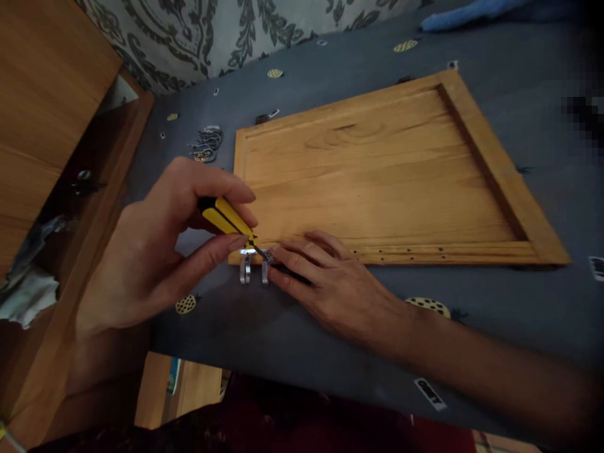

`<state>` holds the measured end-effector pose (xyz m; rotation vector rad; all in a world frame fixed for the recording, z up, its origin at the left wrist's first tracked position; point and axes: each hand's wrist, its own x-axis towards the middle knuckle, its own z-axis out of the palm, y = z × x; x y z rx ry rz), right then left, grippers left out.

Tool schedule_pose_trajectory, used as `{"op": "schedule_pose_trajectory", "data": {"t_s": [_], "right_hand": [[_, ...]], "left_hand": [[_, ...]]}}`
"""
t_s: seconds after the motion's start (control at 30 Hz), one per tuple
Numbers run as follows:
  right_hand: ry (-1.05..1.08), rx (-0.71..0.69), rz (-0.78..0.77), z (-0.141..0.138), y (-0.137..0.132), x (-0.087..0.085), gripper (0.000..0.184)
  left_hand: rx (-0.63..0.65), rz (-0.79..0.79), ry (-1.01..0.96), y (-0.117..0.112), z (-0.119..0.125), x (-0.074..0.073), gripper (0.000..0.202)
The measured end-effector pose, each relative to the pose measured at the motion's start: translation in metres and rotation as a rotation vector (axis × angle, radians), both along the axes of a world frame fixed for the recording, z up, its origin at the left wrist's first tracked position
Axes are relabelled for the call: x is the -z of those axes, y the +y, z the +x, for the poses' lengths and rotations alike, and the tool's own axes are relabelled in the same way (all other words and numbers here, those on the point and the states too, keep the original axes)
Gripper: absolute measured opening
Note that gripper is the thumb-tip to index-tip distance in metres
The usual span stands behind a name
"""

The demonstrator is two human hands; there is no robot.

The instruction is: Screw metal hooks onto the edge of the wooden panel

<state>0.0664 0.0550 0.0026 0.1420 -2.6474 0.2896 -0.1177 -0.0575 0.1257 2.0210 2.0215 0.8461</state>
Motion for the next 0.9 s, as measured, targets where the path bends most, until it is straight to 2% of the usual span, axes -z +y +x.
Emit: {"op": "schedule_pose_trajectory", "data": {"t_s": [0.1,0.23,0.47,0.57,0.67,0.73,0.8,0.9], "right_hand": [[0.016,-0.001,-0.008,0.000,0.000,-0.001,0.028],[0.024,0.008,0.001,-0.001,-0.001,-0.001,0.027],[0.024,0.013,0.013,0.000,0.000,0.001,0.029],[0.022,0.017,0.022,0.000,0.000,0.001,0.029],[0.016,0.017,0.029,0.000,0.000,0.002,0.029],[0.013,0.016,0.025,0.000,0.000,0.002,0.029],[0.016,0.014,0.015,0.000,-0.001,0.002,0.029],[0.024,0.014,0.004,0.000,-0.001,0.002,0.029]], "left_hand": [[0.079,-0.113,0.048,0.001,-0.004,-0.006,0.021],[0.141,-0.052,0.030,0.001,-0.009,-0.004,0.025],[-0.004,0.181,0.151,0.003,-0.001,0.008,0.024],[-0.041,0.206,-0.010,0.004,0.001,0.010,0.033],[0.003,0.281,-0.234,0.006,0.003,0.015,0.039],[0.020,0.327,-0.297,0.008,0.005,0.019,0.038],[-0.003,0.344,-0.277,0.009,0.004,0.021,0.031],[0.040,0.383,-0.094,0.012,-0.004,0.024,0.028]]}}
